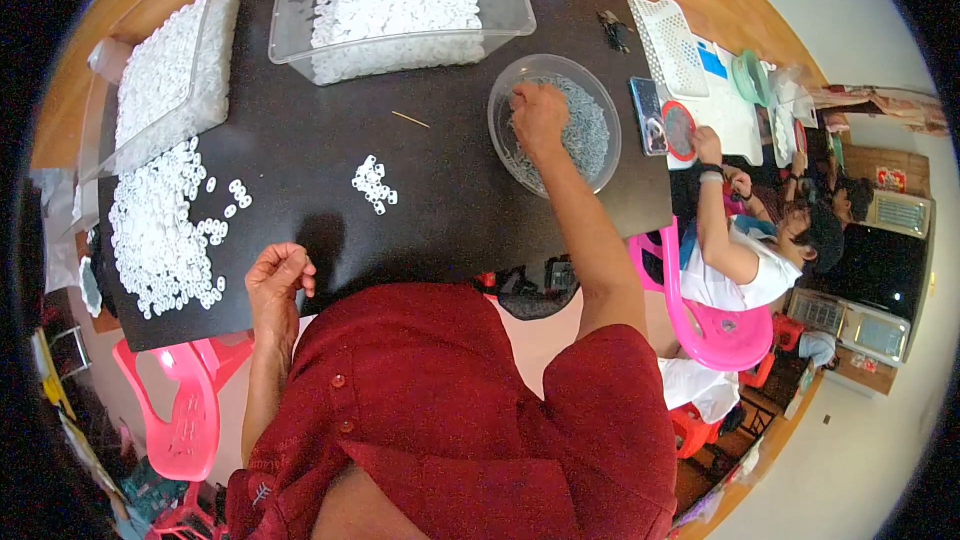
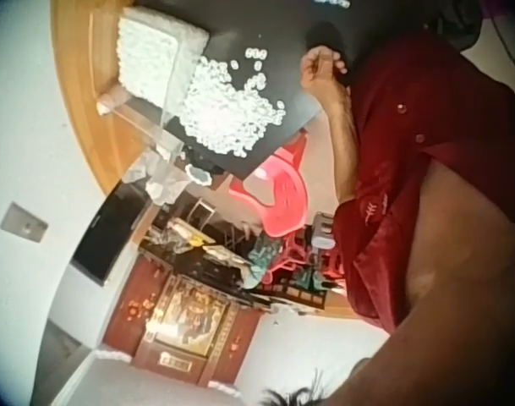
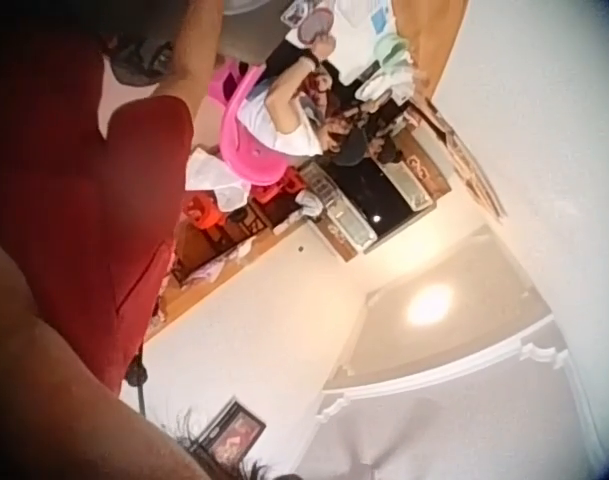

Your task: Assembling small white plastic fasteners by hand on a workshop table.

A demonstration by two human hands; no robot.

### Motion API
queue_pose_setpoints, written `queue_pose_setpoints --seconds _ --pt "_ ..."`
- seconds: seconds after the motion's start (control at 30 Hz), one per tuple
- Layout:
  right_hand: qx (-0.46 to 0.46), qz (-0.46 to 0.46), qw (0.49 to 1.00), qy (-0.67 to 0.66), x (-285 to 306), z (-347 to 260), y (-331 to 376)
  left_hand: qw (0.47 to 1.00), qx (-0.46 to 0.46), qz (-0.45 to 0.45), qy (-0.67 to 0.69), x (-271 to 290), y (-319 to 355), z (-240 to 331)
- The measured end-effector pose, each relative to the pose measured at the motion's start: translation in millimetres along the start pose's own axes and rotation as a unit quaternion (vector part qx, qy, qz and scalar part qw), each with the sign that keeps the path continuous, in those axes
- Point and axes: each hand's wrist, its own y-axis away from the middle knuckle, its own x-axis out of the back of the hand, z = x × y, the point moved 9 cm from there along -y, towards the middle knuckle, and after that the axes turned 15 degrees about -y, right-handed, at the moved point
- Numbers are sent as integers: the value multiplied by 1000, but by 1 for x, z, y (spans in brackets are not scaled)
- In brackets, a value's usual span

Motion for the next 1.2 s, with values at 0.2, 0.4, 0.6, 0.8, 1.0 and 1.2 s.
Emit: queue_pose_setpoints --seconds 0.2,0.4,0.6,0.8,1.0,1.2 --pt "55 -36 997 29 -30 4 -6 1000 8 26 -6 12 5 -10" --pt "63 -99 993 11 -34 3 -11 1000 22 13 10 11 -2 -9" --pt "-49 -76 991 -99 18 -37 -3 997 22 0 68 13 -5 2" --pt "-36 -196 906 -373 -6 -171 50 993 -32 -39 107 2 -7 24" --pt "42 -362 815 -450 -56 -281 97 994 -47 -19 97 11 6 31" --pt "-66 -389 747 -535 -72 -299 109 995 -68 21 75 20 16 31"
